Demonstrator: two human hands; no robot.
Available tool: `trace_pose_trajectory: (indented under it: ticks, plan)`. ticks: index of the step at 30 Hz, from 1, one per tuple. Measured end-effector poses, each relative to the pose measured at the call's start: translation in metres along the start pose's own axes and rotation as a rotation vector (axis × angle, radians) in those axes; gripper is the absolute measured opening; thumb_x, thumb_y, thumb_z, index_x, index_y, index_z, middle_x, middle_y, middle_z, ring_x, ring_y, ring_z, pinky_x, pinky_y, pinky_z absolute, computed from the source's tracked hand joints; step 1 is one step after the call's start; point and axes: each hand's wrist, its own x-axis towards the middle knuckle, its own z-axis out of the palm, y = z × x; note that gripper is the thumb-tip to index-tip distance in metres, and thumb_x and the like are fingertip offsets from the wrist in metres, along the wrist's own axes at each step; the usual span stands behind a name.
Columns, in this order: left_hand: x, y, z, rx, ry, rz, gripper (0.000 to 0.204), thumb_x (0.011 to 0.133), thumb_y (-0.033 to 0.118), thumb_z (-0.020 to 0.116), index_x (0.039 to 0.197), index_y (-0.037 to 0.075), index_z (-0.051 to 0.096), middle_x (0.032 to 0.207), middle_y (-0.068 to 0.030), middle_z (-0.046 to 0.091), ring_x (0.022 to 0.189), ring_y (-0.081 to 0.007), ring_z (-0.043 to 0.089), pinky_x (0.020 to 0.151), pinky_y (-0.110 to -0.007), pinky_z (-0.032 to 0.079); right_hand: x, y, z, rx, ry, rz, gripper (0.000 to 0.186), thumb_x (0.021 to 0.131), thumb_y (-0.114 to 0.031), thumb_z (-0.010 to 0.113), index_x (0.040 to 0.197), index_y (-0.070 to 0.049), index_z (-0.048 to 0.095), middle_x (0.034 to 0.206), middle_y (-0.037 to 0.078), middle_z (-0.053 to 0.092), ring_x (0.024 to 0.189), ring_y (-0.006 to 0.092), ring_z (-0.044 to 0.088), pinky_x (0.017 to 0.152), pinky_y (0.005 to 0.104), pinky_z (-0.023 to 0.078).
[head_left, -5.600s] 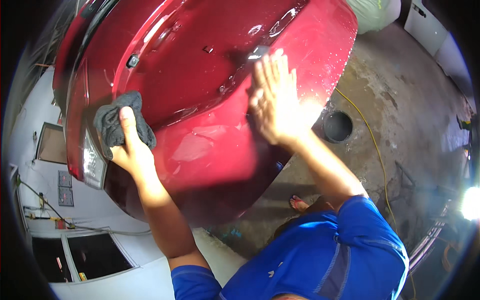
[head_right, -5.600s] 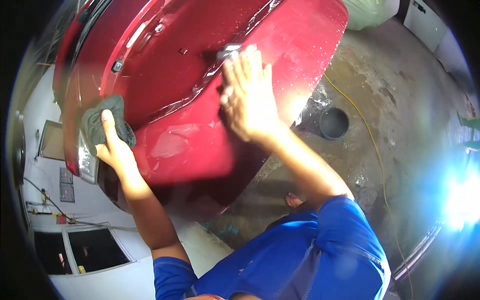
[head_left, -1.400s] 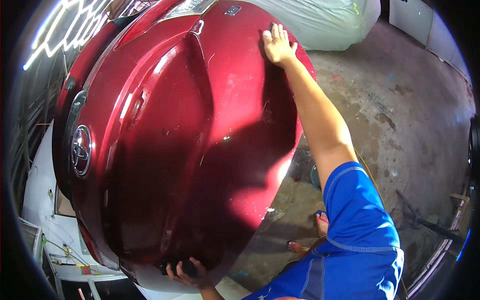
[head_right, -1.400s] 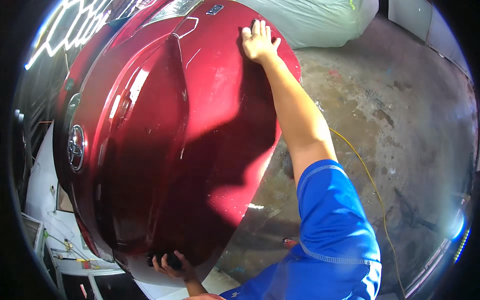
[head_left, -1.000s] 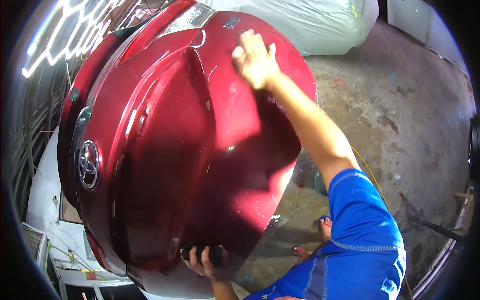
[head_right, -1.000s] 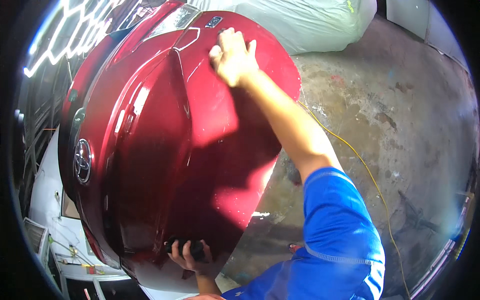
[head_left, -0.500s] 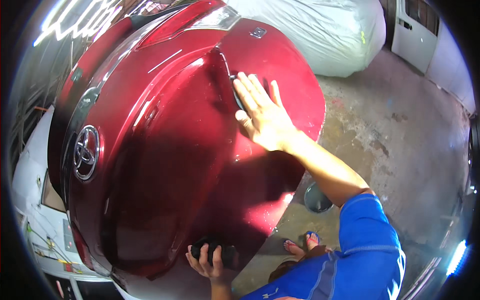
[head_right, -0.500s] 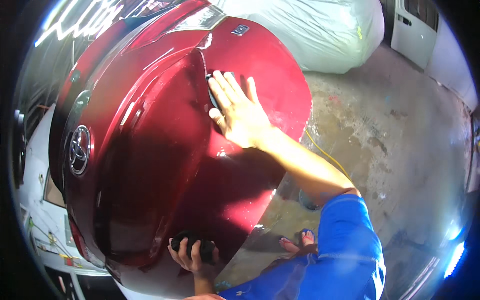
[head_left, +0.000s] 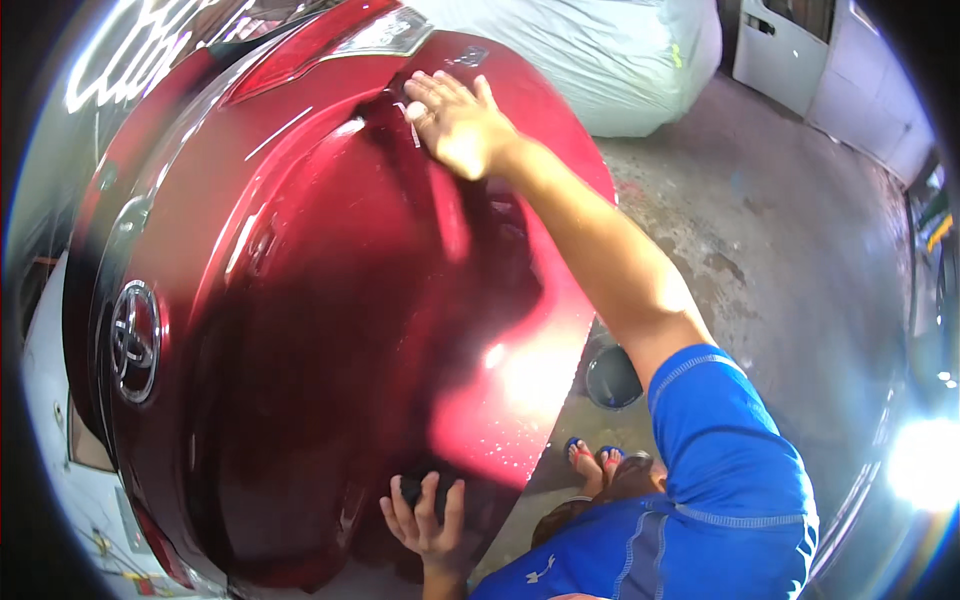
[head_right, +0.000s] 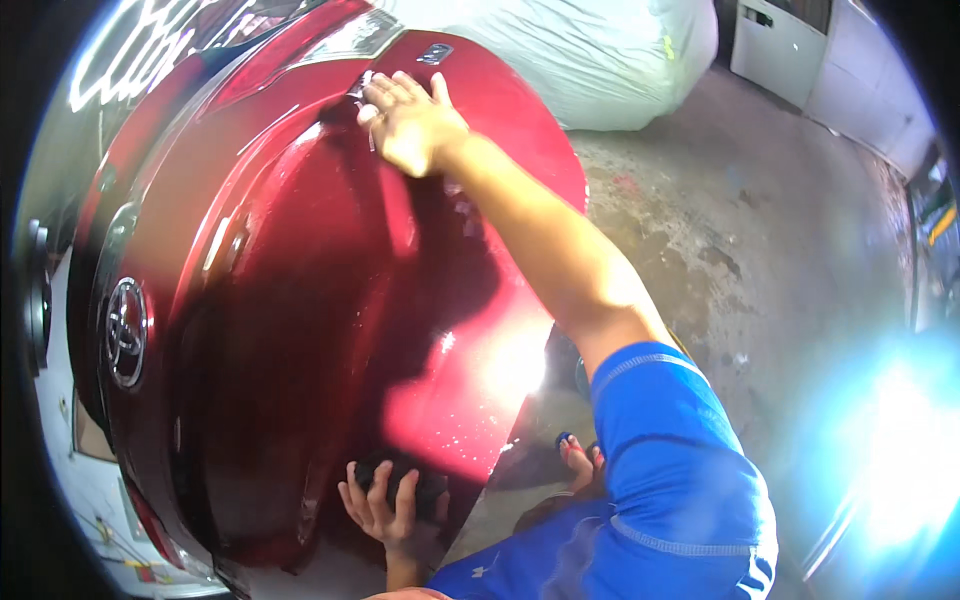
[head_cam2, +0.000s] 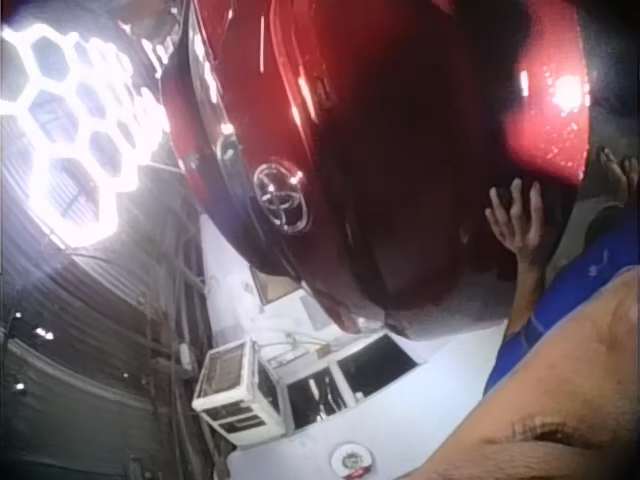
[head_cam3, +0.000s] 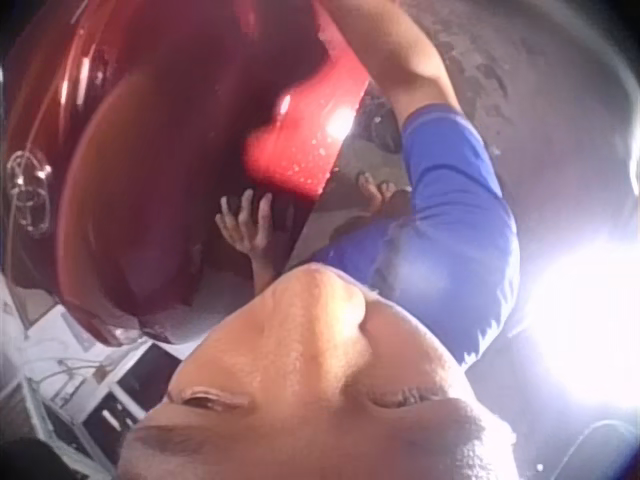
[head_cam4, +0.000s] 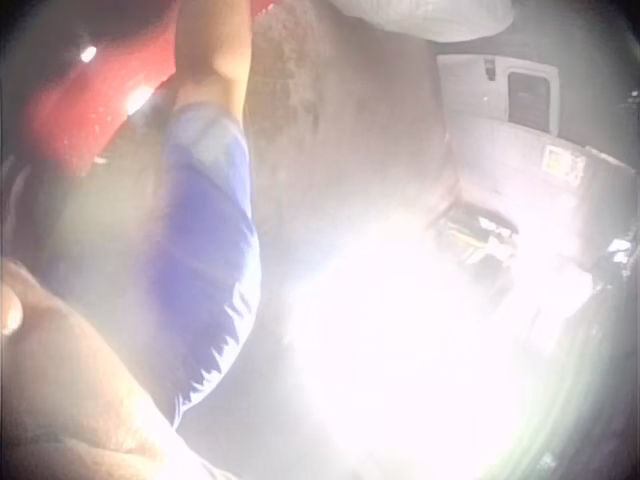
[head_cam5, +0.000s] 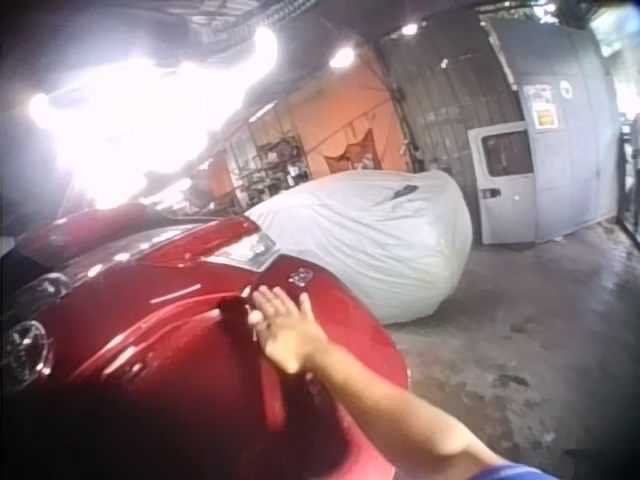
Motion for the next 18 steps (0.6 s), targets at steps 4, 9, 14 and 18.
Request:
trace_pose_trajectory:
  ticks: [4, 9, 14, 18]
  plan:
    - [0.033, 0.007, 0.006, -0.022, -0.052, 0.076, 0.034, 0.099, 0.055, 0.064, 0.11, 0.026, 0.078, 0.131, -0.0038, 0.072, 0.133, -0.0437, 0.061, 0.122, -0.059, 0.035, -0.164, -0.047, 0.054, 0.206, 0.081, -0.198, 0.068, 0.111, -0.039, 0.034, 0.168, -0.004, 0.023, 0.178, 0.018, 0.017, 0.164, 0.0417, 0.014, 0.129, 0.0682, 0.008]
    - [0.098, 0.049, 0.039, -0.073, -0.036, 0.137, 0.041, 0.101, 0.057, 0.062, 0.115, 0.023, 0.078, 0.136, -0.0053, 0.071, 0.132, -0.0416, 0.062, 0.122, -0.056, 0.035, -0.035, 0.116, 0.021, 0.249, 0.238, 0.271, 0.07, 0.11, -0.043, 0.033, 0.168, -0.007, 0.022, 0.178, 0.022, 0.011, 0.165, 0.042, 0.011, 0.127, 0.071, 0.008]
    - [0.134, 0.074, 0.06, -0.005, -0.114, 0.084, 0.05, 0.096, 0.057, 0.067, 0.123, 0.016, 0.075, 0.145, -0.0139, 0.064, 0.14, -0.0467, 0.055, 0.124, -0.061, 0.032, -0.124, 0.052, 0.06, 0.076, 0.23, -0.001, 0.063, 0.103, -0.039, 0.052, 0.155, -0.006, 0.043, 0.173, 0.021, 0.028, 0.163, 0.0392, 0.022, 0.127, 0.0692, 0.015]
    - [0.191, 0.094, 0.072, 0.062, -0.065, 0.105, 0.058, 0.093, 0.053, 0.07, 0.136, 0.014, 0.069, 0.15, -0.0168, 0.06, 0.143, -0.0488, 0.052, 0.123, -0.062, 0.032, -0.166, 0.055, 0.038, 0.347, -0.025, -0.241, 0.076, 0.101, -0.035, 0.061, 0.165, -0.006, 0.032, 0.175, 0.019, 0.024, 0.164, 0.0376, 0.019, 0.129, 0.0669, 0.01]
